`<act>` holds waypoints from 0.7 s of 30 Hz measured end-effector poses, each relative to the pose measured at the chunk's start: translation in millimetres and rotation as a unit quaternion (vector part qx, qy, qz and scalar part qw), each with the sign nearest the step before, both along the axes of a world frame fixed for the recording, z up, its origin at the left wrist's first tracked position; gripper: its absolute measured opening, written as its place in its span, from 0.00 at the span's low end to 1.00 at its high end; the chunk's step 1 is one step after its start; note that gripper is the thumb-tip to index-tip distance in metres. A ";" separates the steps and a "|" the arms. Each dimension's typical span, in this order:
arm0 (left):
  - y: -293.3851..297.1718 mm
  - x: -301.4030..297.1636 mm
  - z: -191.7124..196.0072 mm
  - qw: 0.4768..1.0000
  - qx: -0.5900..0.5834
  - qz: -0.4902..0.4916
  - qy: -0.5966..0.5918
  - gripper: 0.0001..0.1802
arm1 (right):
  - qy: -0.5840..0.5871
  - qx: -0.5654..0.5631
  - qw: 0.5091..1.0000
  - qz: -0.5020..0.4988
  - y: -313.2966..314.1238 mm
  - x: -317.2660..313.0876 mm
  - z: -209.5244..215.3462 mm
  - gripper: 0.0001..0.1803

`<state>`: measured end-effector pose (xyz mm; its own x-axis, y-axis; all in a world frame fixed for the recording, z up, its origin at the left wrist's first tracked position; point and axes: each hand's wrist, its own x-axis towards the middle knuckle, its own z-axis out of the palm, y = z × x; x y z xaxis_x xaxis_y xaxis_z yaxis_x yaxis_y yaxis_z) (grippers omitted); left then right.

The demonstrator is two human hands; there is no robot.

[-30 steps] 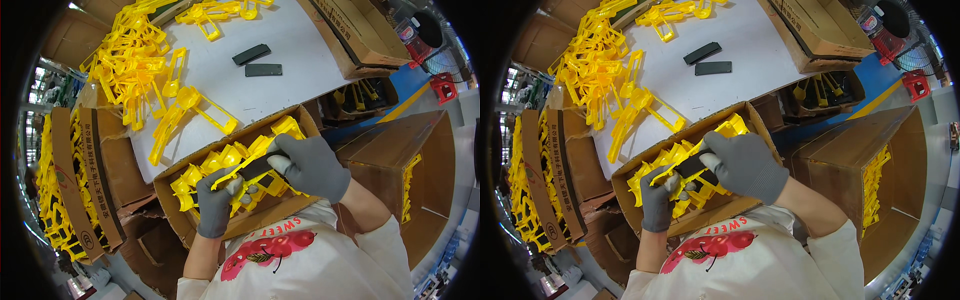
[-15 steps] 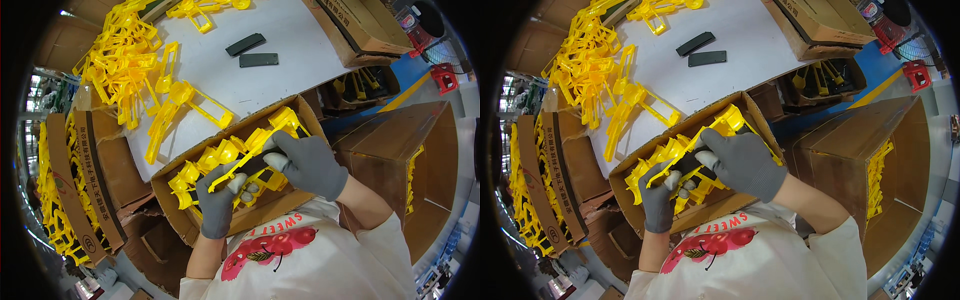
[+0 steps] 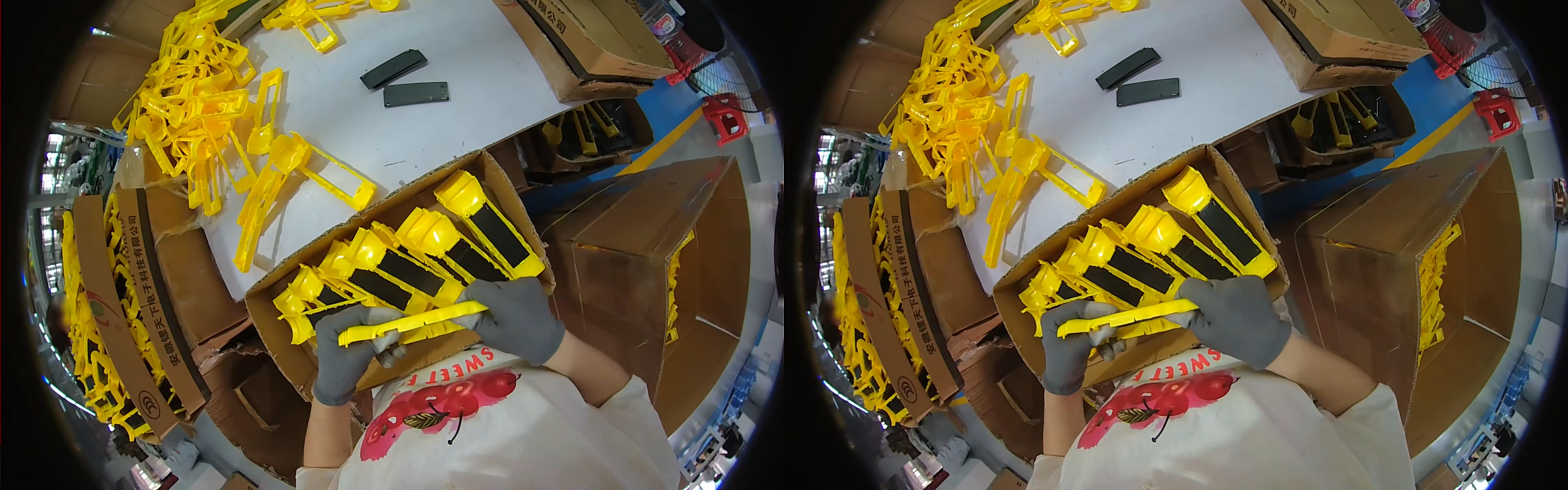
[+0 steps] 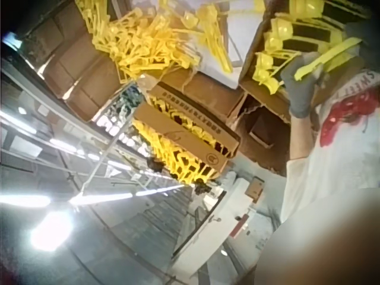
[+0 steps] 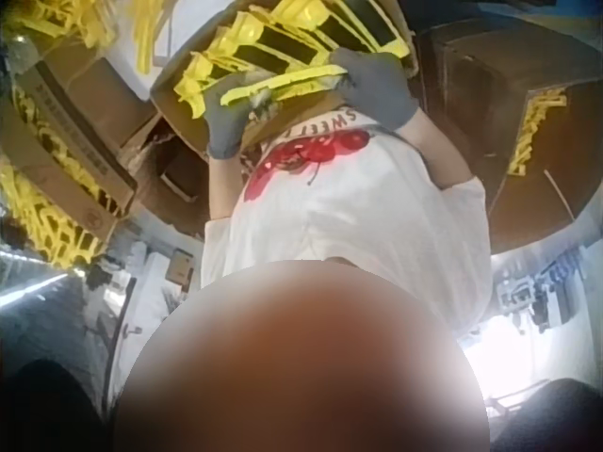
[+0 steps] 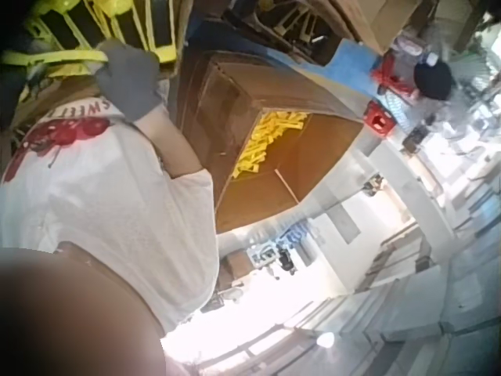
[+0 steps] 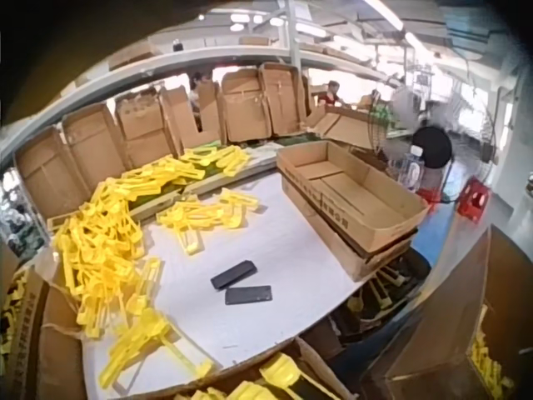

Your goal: Assembling solar-powered lights by inserting solar panels into yellow plastic frames.

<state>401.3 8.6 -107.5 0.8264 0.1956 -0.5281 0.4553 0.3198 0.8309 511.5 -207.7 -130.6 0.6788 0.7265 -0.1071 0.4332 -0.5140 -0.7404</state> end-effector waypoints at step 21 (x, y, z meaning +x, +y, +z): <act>171.9 130.1 9.7 0.635 0.754 -0.141 -0.086 0.33 | -0.132 0.005 0.986 -0.100 63.1 184.3 -7.5 0.13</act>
<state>531.5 180.5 -97.7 0.9608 0.2034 0.1886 0.1786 -0.9738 0.1405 695.9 -144.6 -138.2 0.8113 0.5760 0.1002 0.5035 -0.6011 -0.6207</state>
